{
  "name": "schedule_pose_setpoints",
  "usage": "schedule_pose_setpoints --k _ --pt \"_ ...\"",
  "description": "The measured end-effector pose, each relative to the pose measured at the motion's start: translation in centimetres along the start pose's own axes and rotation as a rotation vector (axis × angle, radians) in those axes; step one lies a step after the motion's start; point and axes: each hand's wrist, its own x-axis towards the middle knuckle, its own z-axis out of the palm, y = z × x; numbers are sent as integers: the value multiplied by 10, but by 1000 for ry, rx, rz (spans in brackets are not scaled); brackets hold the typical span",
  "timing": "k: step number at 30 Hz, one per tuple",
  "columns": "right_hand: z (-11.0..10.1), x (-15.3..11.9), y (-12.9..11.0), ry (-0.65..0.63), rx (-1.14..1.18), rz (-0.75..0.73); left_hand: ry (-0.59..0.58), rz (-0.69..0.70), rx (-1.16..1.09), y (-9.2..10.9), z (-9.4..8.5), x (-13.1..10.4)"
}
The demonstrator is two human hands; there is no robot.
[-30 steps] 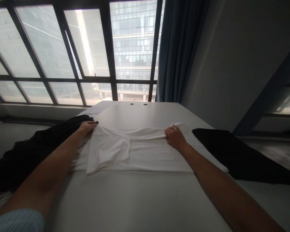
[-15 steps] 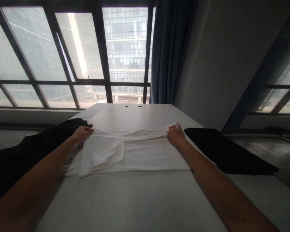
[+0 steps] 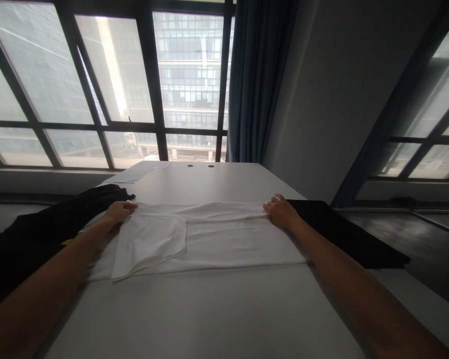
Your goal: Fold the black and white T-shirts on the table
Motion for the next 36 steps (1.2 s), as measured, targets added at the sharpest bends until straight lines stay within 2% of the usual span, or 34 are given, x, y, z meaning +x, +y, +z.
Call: schedule_pose_setpoints --k 6,10,14,17,19,22,26,29,32,34,36 --pt "-4 -6 17 -229 9 69 -6 -43 45 1 -2 3" --pt "-7 7 32 -376 36 192 -40 60 302 5 -9 7" --pt "2 34 36 -277 92 299 -21 187 414 21 -2 10" --pt "19 52 31 -228 198 340 -99 328 455 37 13 12" --pt "32 61 28 -247 236 356 -139 360 458 42 21 16" --pt "47 69 32 -282 280 370 -149 362 432 42 24 24" --pt "58 72 46 -284 315 338 -116 382 383 30 21 38" --pt "63 70 50 -251 282 321 -38 392 340 26 22 44" --pt "61 67 46 -222 203 321 -8 352 379 32 25 42" --pt "54 66 34 -167 135 314 32 328 407 43 28 35" --pt "42 72 12 -75 114 290 84 341 403 60 35 25"
